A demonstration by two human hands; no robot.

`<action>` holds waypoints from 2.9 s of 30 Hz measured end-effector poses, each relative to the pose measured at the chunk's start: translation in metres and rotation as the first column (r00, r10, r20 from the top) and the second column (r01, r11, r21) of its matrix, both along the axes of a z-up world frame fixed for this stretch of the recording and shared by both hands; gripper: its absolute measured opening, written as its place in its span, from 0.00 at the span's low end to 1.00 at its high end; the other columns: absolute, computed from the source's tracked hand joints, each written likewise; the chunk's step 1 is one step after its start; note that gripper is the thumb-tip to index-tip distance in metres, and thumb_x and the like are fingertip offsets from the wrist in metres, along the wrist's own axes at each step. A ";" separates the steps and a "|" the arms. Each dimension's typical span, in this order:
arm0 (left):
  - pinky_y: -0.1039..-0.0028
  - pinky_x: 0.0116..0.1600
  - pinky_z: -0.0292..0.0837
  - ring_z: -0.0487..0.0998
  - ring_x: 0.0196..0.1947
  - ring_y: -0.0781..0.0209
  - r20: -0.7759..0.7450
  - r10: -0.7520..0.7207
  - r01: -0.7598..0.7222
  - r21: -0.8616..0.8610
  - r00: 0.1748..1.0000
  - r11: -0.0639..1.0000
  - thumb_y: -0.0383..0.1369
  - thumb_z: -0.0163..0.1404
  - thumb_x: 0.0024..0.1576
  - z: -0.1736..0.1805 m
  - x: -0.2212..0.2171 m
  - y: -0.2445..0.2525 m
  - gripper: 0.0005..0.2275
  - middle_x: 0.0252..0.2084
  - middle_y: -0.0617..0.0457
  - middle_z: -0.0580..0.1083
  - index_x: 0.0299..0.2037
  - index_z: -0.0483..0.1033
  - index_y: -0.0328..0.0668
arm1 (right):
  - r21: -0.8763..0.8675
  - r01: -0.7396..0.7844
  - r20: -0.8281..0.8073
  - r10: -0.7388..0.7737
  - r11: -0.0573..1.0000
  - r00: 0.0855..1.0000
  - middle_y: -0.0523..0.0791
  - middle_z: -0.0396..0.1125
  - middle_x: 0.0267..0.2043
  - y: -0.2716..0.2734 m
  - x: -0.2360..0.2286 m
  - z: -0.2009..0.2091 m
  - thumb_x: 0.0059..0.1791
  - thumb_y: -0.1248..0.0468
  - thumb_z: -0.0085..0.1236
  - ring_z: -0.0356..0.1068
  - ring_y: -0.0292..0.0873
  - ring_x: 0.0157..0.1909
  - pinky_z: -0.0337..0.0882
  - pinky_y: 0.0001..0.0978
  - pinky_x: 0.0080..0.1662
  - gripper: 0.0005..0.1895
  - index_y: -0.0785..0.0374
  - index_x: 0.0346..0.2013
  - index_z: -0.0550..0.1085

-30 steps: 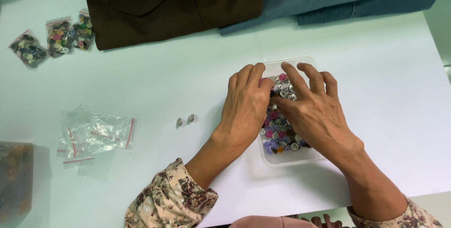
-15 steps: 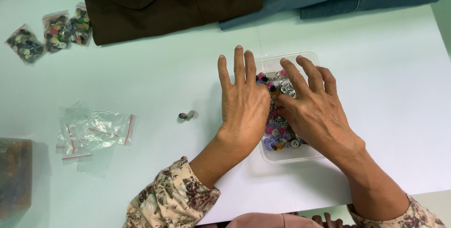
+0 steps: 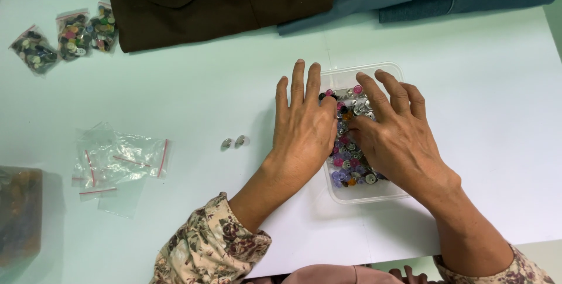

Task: Sorting various types of buttons from a container and placing specific ones into small plastic zip-lock bags.

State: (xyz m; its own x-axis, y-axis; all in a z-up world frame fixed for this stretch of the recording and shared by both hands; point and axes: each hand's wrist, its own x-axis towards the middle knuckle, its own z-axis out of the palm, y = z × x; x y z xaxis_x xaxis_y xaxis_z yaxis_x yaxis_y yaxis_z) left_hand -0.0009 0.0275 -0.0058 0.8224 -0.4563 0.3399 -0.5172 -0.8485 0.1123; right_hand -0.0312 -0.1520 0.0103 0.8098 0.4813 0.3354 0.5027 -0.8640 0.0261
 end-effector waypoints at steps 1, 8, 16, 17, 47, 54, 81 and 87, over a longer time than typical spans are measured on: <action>0.45 0.70 0.56 0.59 0.71 0.34 0.000 0.004 -0.004 -0.001 1.000 1.000 0.34 0.54 0.59 0.003 0.002 0.006 0.06 0.67 0.36 0.64 0.33 0.79 0.42 | -0.001 -0.004 0.000 0.004 1.000 1.000 0.54 0.61 0.69 -0.001 0.000 0.000 0.50 0.63 0.60 0.59 0.62 0.69 0.61 0.53 0.64 0.05 0.53 0.29 0.78; 0.55 0.55 0.64 0.72 0.54 0.49 -0.422 -0.161 -0.004 -0.363 0.892 0.932 0.33 0.52 0.59 0.040 0.007 0.072 0.02 0.51 0.48 0.70 0.37 0.75 0.48 | 0.056 -0.010 -0.026 0.011 0.998 1.000 0.56 0.61 0.71 -0.003 0.000 -0.002 0.50 0.62 0.64 0.59 0.62 0.71 0.60 0.55 0.64 0.02 0.55 0.33 0.79; 0.66 0.45 0.69 0.80 0.44 0.62 -0.693 0.019 -0.307 -0.295 0.721 0.905 0.40 0.50 0.59 0.061 -0.020 0.140 0.05 0.42 0.64 0.78 0.37 0.77 0.55 | 0.367 -0.132 -0.037 0.157 0.921 0.987 0.54 0.69 0.64 0.021 -0.018 0.021 0.51 0.70 0.65 0.69 0.59 0.62 0.65 0.50 0.59 0.08 0.62 0.44 0.77; 0.68 0.43 0.70 0.79 0.42 0.65 -0.759 0.054 -0.364 -0.246 0.648 0.898 0.40 0.50 0.58 0.058 -0.023 0.145 0.05 0.42 0.64 0.80 0.36 0.78 0.54 | 0.446 -0.171 -0.025 0.204 0.879 0.979 0.54 0.70 0.58 0.030 -0.025 0.024 0.51 0.71 0.64 0.71 0.57 0.57 0.67 0.47 0.58 0.07 0.64 0.43 0.76; 0.62 0.38 0.80 0.83 0.30 0.53 -0.747 0.065 -0.320 -0.203 0.661 0.925 0.29 0.55 0.60 0.024 -0.040 0.191 0.08 0.30 0.45 0.78 0.45 0.80 0.33 | 0.480 -0.057 -0.229 0.188 0.876 0.955 0.48 0.64 0.40 0.161 -0.023 -0.049 0.52 0.68 0.60 0.70 0.49 0.49 0.75 0.36 0.47 0.05 0.64 0.42 0.77; 0.54 0.43 0.77 0.83 0.36 0.43 -0.742 0.080 -0.369 -0.234 0.666 0.900 0.31 0.52 0.60 0.030 -0.042 0.193 0.09 0.33 0.42 0.80 0.47 0.81 0.36 | 0.604 -0.189 -0.069 0.287 0.775 0.955 0.54 0.63 0.51 0.156 -0.029 -0.049 0.50 0.72 0.60 0.70 0.55 0.48 0.77 0.45 0.45 0.17 0.65 0.54 0.74; 0.64 0.52 0.61 0.71 0.44 0.54 -0.180 -0.241 0.273 0.183 0.954 0.945 0.33 0.64 0.39 0.011 -0.020 -0.023 0.09 0.38 0.58 0.73 0.30 0.81 0.58 | -0.144 0.159 -0.155 -0.181 0.977 0.971 0.48 0.66 0.67 -0.032 -0.019 0.021 0.44 0.55 0.65 0.64 0.58 0.66 0.66 0.52 0.58 0.17 0.45 0.48 0.78; 0.65 0.49 0.64 0.72 0.39 0.55 -0.183 -0.266 0.305 0.236 0.947 0.923 0.34 0.60 0.44 -0.001 -0.014 -0.038 0.08 0.35 0.57 0.73 0.34 0.80 0.57 | -0.196 0.186 -0.078 -0.205 0.963 0.976 0.51 0.60 0.74 -0.026 -0.018 0.024 0.44 0.53 0.67 0.57 0.59 0.75 0.60 0.56 0.65 0.14 0.45 0.43 0.78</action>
